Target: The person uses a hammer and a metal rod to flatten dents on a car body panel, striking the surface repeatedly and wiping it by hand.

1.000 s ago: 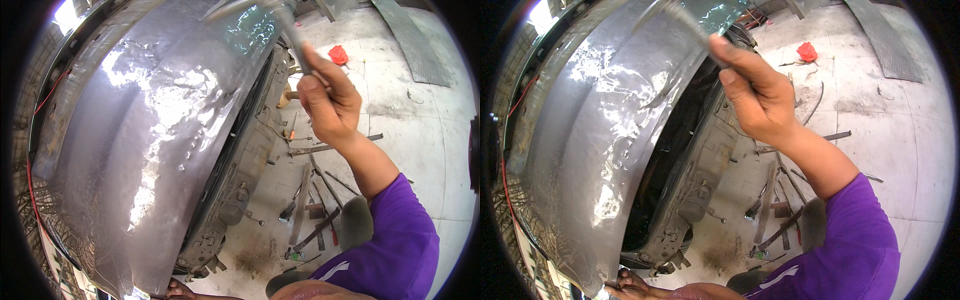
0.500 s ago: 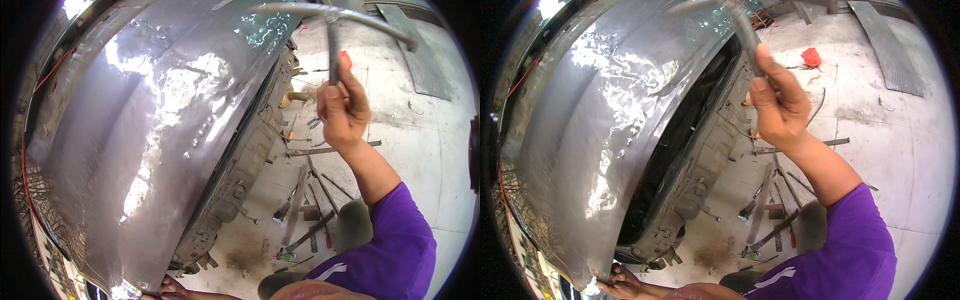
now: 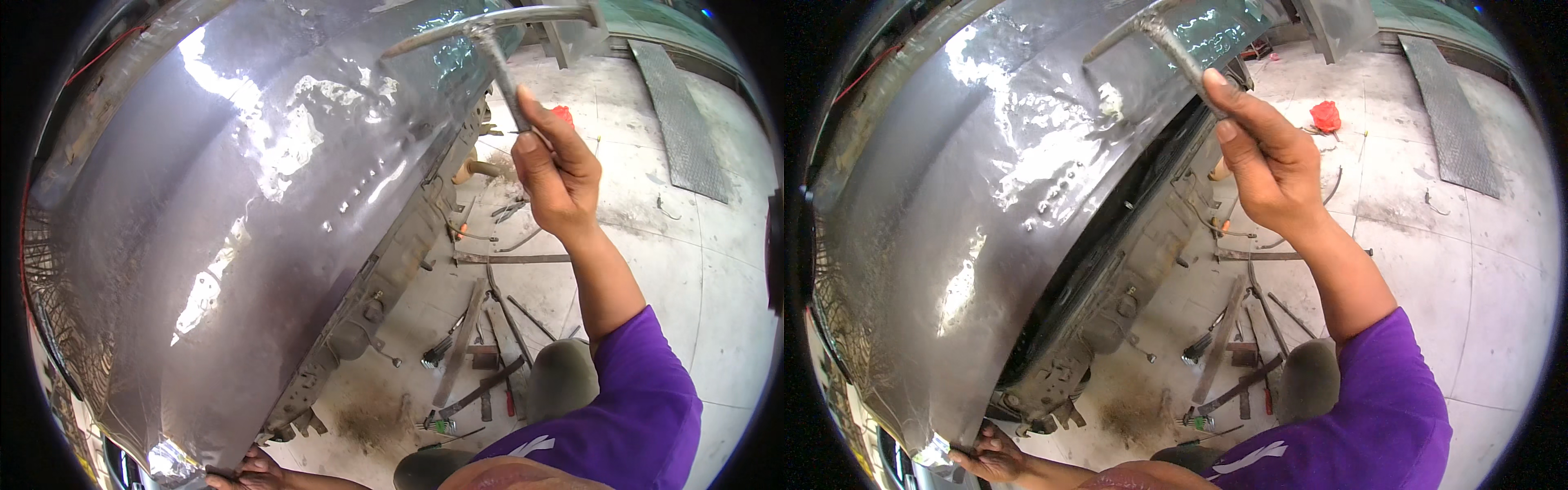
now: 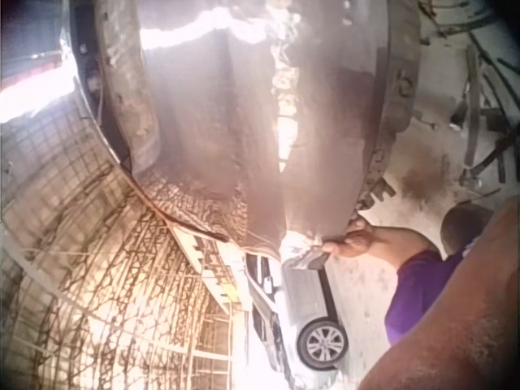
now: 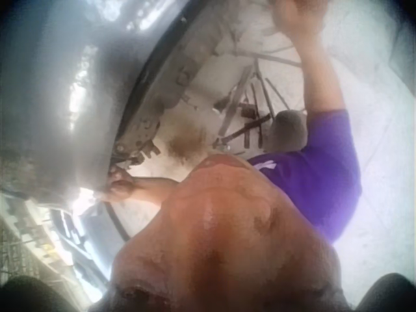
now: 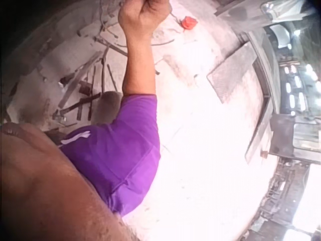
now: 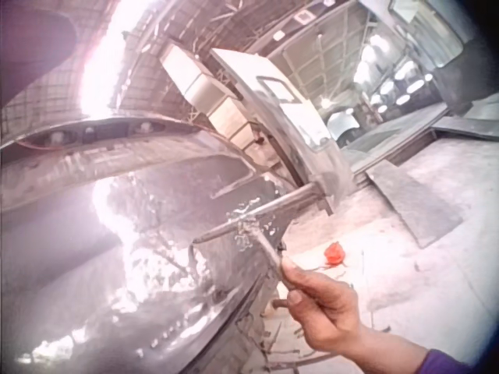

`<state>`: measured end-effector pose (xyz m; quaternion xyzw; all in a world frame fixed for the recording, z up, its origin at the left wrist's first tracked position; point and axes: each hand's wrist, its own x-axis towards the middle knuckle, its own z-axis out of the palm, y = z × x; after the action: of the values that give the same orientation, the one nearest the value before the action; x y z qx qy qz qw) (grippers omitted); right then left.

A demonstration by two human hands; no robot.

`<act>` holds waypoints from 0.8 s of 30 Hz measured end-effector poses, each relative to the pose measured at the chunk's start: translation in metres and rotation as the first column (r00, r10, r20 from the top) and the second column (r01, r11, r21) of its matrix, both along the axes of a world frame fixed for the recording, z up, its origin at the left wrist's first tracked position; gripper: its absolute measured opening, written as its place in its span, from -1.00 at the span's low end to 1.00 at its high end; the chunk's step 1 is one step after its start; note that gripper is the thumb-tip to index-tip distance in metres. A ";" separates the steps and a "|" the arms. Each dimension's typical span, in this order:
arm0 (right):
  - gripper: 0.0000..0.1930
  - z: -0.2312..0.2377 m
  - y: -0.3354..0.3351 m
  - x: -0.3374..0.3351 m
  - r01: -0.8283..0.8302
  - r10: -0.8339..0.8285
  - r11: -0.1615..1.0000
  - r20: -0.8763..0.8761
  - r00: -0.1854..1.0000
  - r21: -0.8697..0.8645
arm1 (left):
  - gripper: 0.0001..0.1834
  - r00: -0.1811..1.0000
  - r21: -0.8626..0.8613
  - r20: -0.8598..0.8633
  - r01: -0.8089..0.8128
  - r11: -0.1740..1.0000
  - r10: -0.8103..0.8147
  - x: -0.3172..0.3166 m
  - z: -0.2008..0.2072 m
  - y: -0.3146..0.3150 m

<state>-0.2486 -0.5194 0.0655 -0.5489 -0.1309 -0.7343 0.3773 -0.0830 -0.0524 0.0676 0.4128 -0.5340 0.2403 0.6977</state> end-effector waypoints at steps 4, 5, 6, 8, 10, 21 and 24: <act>-0.63 0.004 -0.003 0.007 0.099 -0.099 0.995 -0.010 0.995 -0.031 | -0.42 0.998 -0.039 -0.048 -0.028 0.999 0.026 -0.002 0.002 -0.003; -0.63 0.009 -0.004 0.009 0.140 -0.143 0.988 -0.037 0.989 -0.066 | -0.41 0.995 -0.062 -0.089 -0.054 0.997 0.049 -0.005 0.003 -0.006; -0.62 0.012 -0.001 0.010 0.090 -0.091 0.995 -0.012 0.996 -0.036 | -0.41 0.989 -0.085 -0.131 -0.081 0.993 0.069 -0.011 0.004 -0.009; -0.62 0.014 0.004 0.012 0.006 -0.007 1.000 0.082 0.997 0.017 | -0.41 0.996 -0.027 -0.088 -0.030 0.999 0.028 -0.013 0.008 -0.009; -0.63 0.019 0.000 0.012 0.141 -0.137 0.987 0.065 0.988 -0.072 | -0.42 0.991 0.149 0.064 0.107 0.983 -0.117 -0.007 0.013 -0.003; -0.63 0.013 0.004 -0.002 -0.010 0.004 0.998 0.113 0.994 0.057 | -0.66 0.996 -0.052 0.015 0.084 0.995 -0.083 -0.035 0.028 -0.046; -0.63 0.008 -0.004 -0.001 0.107 -0.108 0.994 -0.027 0.994 -0.037 | -0.67 0.939 -0.137 -0.103 0.314 0.940 -0.329 -0.033 0.026 -0.042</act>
<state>-0.2494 -0.5235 0.0738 -0.5724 -0.1089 -0.7430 0.3293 -0.1163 -0.0948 0.0939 0.2921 -0.5346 0.1280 0.7826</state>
